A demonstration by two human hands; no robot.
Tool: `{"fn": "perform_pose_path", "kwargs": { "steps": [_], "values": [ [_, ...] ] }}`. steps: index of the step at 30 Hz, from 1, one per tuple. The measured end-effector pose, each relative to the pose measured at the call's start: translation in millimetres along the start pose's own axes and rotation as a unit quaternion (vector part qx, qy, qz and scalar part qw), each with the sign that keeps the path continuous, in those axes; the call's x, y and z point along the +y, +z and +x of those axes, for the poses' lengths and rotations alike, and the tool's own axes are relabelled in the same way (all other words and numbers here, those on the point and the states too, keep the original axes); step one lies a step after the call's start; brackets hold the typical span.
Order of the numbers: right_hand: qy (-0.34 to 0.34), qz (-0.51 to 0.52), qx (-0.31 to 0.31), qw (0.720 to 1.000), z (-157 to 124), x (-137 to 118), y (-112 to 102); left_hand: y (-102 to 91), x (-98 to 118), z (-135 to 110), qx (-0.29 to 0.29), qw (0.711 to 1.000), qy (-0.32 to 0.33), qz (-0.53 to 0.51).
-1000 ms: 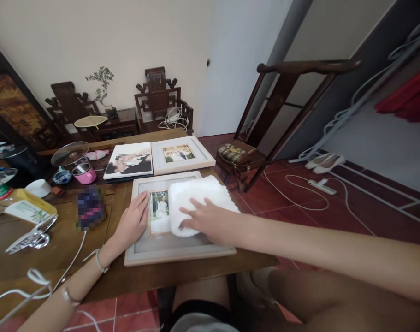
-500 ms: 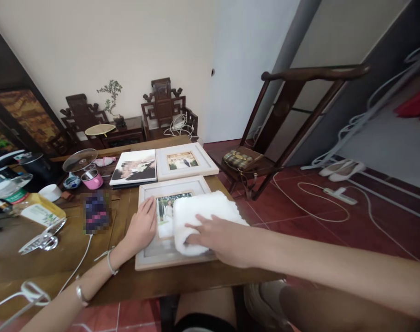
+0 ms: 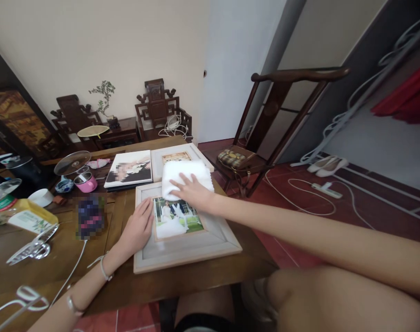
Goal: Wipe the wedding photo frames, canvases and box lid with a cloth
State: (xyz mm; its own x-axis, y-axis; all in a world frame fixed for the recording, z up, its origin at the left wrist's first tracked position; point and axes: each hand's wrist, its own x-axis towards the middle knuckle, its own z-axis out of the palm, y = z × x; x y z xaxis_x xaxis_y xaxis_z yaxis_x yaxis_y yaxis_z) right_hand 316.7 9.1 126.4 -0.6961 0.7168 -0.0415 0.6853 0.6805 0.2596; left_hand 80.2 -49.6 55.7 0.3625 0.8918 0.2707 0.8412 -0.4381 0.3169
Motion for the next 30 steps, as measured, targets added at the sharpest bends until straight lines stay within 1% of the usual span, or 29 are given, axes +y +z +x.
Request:
{"fn": "perform_pose_path", "kwargs": {
  "steps": [3, 6, 9, 13, 16, 19, 21, 24, 27, 30],
  "values": [
    [-0.020, 0.003, -0.012, 1.000, -6, -12, 3, 3.1, -1, -1, 0.012, 1.000, -0.005, -0.010],
    [-0.052, 0.020, -0.033, 0.998, -22, -29, 0, 4.6, -2, -4, 0.023, 1.000, -0.008, -0.015],
    [-0.098, 0.057, -0.065, 0.991, -39, -41, -13, 4.7, -6, -7, 0.023, 1.000, -0.009, -0.014],
    [-0.151, 0.111, -0.116, 0.975, -59, -49, -32, 4.7, -11, -8, 0.008, 1.000, -0.012, -0.005],
    [-0.175, 0.148, -0.159, 0.960, -74, -51, -44, 5.9, -13, -7, 0.001, 1.000, -0.011, 0.001],
    [-0.190, 0.182, -0.185, 0.947, -86, -53, -51, 8.1, -13, -5, 0.000, 1.000, -0.006, 0.003],
    [-0.195, 0.201, -0.183, 0.942, -91, -52, -52, 9.6, -13, -3, 0.003, 1.000, -0.006, 0.003],
    [-0.199, 0.219, -0.159, 0.942, -94, -48, -47, 10.8, -12, -3, 0.004, 1.000, -0.005, 0.003],
    [-0.201, 0.220, -0.138, 0.945, -89, -44, -34, 10.8, -11, -4, 0.004, 1.000, -0.002, 0.002],
    [-0.191, 0.200, -0.110, 0.955, -76, -43, -19, 10.9, -11, -5, 0.009, 1.000, 0.005, 0.004]
  ]
}}
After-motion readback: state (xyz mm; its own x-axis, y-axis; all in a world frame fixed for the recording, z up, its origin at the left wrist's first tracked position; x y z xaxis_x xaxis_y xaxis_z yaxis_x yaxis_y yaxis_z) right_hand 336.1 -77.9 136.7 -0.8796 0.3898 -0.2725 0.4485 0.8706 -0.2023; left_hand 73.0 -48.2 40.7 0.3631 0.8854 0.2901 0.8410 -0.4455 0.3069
